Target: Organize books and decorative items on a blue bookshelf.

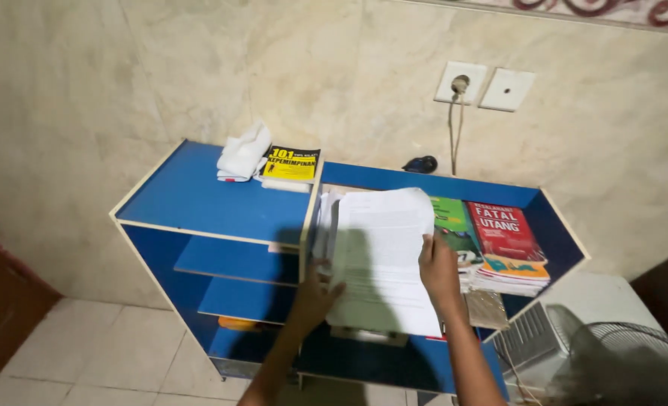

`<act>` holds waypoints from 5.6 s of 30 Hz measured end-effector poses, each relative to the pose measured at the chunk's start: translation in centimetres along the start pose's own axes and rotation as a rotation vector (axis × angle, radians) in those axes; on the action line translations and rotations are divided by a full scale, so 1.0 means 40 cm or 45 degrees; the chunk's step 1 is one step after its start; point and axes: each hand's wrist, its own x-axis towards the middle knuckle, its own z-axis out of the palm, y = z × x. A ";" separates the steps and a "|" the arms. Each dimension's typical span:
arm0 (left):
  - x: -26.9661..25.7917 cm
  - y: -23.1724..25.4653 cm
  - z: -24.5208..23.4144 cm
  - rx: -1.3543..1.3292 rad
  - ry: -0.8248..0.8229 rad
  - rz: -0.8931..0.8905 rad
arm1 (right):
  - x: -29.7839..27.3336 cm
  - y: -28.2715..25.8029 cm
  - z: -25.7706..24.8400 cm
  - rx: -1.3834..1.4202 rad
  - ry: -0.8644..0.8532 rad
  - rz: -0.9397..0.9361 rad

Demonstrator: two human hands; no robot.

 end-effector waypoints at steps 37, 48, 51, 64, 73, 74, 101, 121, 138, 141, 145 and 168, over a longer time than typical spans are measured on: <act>0.286 -0.109 0.240 1.275 -0.164 0.467 | 0.402 0.397 0.528 -0.591 -0.946 -0.258; 0.338 -0.200 0.261 1.256 -0.079 0.339 | 0.232 0.320 0.622 -0.500 -0.447 -0.558; 0.354 -0.256 0.241 1.071 -0.071 0.428 | 0.245 0.207 0.569 -0.589 -0.614 -0.150; 0.353 -0.173 0.147 1.132 0.071 0.313 | 0.263 0.343 0.701 -0.770 -0.460 0.091; 0.348 -0.151 0.134 0.949 0.110 0.338 | 0.274 0.239 0.722 -0.787 -0.747 -0.260; 0.349 -0.146 0.131 0.920 0.094 0.320 | 0.280 0.233 0.720 -0.809 -0.814 -0.249; 0.358 -0.191 0.147 1.017 -0.061 0.237 | 0.079 0.259 0.529 1.072 -0.575 0.256; 0.322 -0.214 0.235 -1.065 -0.240 0.217 | -0.043 0.325 -0.140 2.243 -0.667 0.301; 0.357 -0.024 0.521 -0.416 -0.054 -0.048 | 0.266 0.659 -0.184 0.869 -0.157 0.571; 0.367 -0.048 0.575 -0.535 -0.041 0.094 | 0.280 0.718 -0.117 0.638 -0.221 0.380; 0.344 -0.026 0.602 -0.490 0.049 -0.096 | 0.247 0.753 -0.073 0.622 -0.256 0.018; 0.292 -0.025 0.612 0.253 0.209 0.147 | 0.284 0.690 -0.152 0.077 -0.622 0.227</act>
